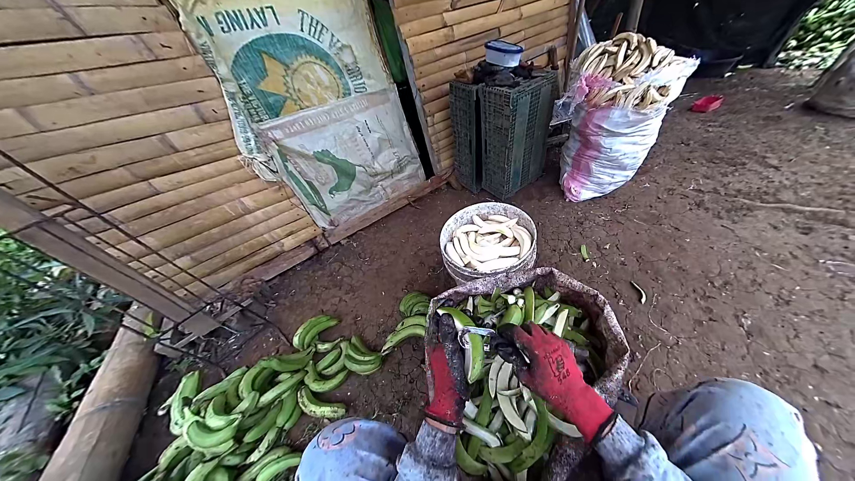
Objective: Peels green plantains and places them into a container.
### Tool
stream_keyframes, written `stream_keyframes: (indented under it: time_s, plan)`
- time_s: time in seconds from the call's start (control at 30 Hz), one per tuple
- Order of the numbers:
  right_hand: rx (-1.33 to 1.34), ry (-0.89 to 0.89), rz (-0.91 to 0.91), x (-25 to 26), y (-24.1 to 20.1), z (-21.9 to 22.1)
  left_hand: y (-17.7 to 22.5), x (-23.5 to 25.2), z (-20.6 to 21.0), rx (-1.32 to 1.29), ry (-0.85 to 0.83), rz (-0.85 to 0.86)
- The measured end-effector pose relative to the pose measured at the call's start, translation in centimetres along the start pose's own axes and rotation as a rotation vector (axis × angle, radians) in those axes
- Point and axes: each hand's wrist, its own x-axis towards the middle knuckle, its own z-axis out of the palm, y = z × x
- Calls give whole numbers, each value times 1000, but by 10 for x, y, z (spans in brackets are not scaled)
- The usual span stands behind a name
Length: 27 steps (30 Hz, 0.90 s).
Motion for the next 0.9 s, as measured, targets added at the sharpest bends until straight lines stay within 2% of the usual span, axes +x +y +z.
stream_keyframes:
  time_s: [0.07, 0.17, 0.27, 0.37, 0.4, 0.47, 0.57, 0.67, 0.77, 0.83, 0.9]
  plan:
    - [6, 22, -15, 10, 12, -1, 10, -10, 6, 276, -39, 46]
    - [64, -111, 68, 24, 24, -9, 28, -26, 5, 500, -248, -61]
    - [75, -258, 197, 33, 29, -9, 32, -24, 1, 598, -380, -125]
    - [-11, -281, 396, 41, 34, -13, 32, -25, 0, 648, -571, -163]
    - [-10, -257, 424, 43, 38, -14, 27, -24, -1, 636, -577, -175]
    - [26, -201, 386, 39, 32, -18, 15, -11, -4, 478, -440, -202]
    - [156, 14, 143, 16, 19, -6, 0, 8, -9, -23, -224, -168]
    - [214, 202, -97, -1, 6, 15, 2, 12, -15, -530, -193, -230]
    - [101, 242, -183, -2, 2, 22, 8, 11, -15, -654, -27, -312]
    - [61, 236, -162, 4, 0, 19, 7, 9, -12, -665, -57, -235]
    - [80, 187, -119, 11, -1, 15, 3, 7, -10, -683, -170, -158]
